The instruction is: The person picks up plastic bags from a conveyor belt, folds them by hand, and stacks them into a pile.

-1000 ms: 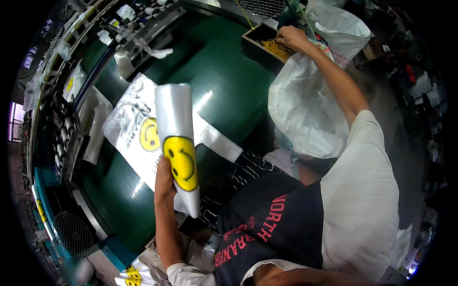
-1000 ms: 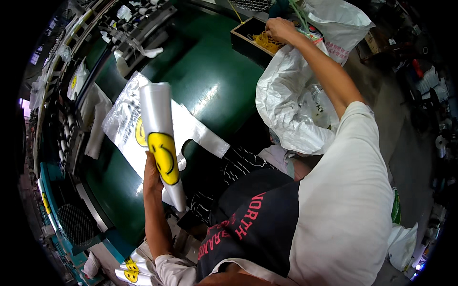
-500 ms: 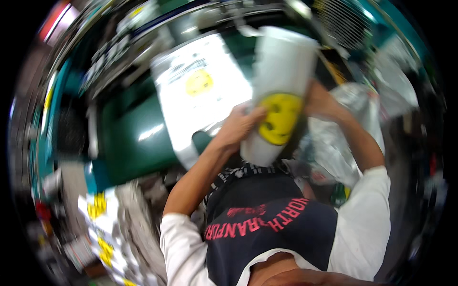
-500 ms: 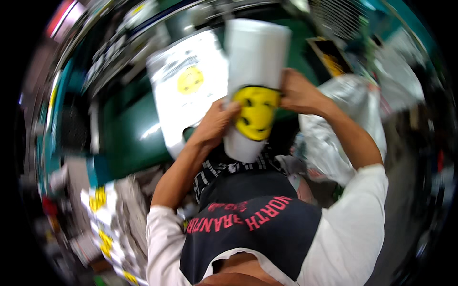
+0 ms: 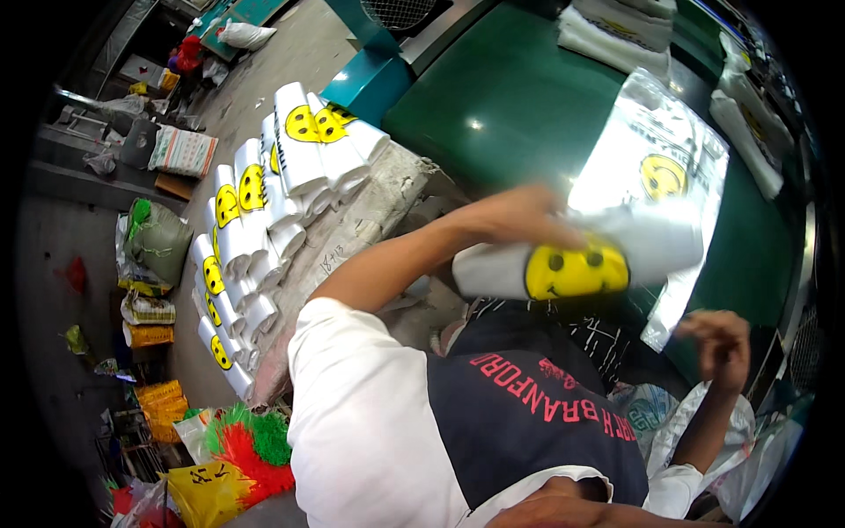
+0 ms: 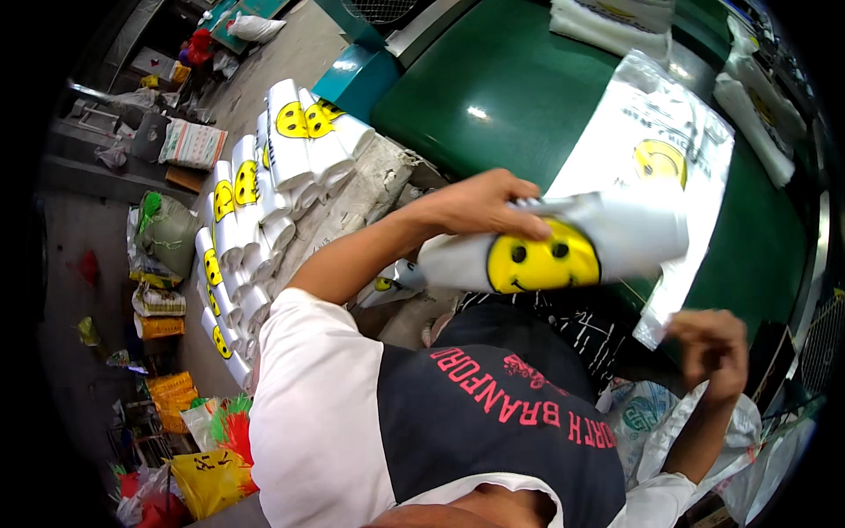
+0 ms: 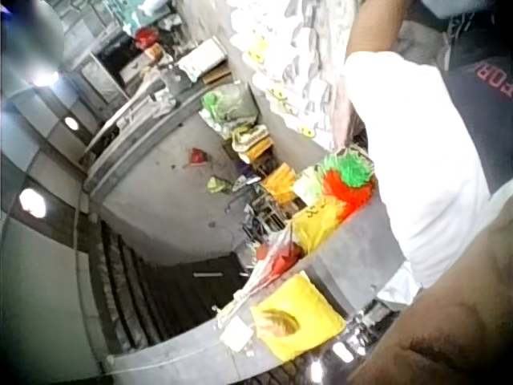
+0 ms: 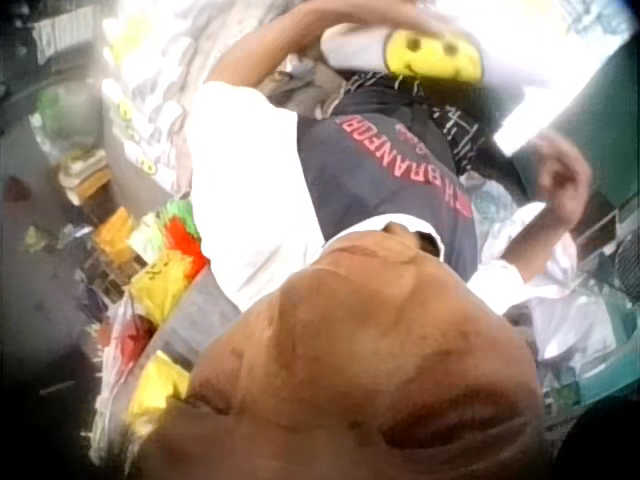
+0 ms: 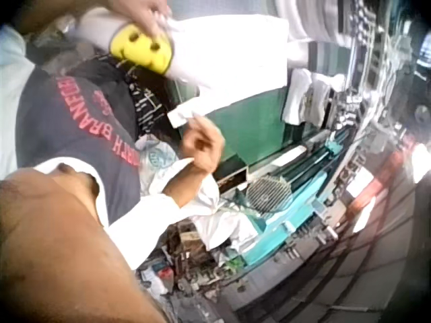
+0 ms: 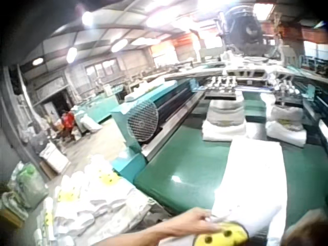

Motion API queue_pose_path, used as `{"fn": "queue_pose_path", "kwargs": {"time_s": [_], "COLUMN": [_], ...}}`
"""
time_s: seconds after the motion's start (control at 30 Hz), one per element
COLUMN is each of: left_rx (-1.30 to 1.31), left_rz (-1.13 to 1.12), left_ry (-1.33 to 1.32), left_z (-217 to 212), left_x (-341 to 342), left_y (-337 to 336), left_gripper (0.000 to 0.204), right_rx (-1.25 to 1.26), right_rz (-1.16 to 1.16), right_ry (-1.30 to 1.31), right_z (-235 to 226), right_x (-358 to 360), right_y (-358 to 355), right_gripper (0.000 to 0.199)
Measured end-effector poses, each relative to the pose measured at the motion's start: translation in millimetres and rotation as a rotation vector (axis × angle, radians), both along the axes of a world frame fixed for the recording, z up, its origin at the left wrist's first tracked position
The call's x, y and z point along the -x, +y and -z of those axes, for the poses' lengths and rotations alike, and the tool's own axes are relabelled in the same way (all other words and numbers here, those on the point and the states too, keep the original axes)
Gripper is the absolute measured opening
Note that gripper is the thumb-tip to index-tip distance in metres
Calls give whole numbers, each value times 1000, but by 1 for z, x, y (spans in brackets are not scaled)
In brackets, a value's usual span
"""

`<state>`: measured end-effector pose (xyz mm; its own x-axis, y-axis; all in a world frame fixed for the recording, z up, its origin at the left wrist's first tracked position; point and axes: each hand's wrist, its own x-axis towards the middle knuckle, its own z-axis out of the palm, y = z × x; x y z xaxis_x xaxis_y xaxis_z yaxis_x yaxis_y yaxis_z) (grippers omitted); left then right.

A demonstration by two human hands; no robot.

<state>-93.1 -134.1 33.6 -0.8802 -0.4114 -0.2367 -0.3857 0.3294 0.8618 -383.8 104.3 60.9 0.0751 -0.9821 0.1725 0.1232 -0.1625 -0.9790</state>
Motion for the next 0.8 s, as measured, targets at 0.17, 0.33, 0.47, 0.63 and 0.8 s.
{"fn": "queue_pose_path", "kwargs": {"time_s": [0.17,0.33,0.47,0.63,0.8], "left_rx": [53,383,1692,120,-621], "left_rz": [-688,-1231,-987,-620,-423], "left_ry": [396,-555,-848,341,288], "left_z": [-32,-48,-15,50,98], "left_x": [-119,-368,-317,-17,114], "left_y": [-85,-177,-169,-110,-47], "left_gripper": [29,56,62,42,74], "right_rx": [-32,-112,-13,-252,-338], "right_rz": [279,239,394,366,372], "right_ry": [545,1222,1417,781,319], "right_z": [9,94,150,136,127], "right_x": [-10,23,6,28,27], "right_y": [-80,-78,-96,-87,-79], "right_gripper": [54,50,51,55,45]}}
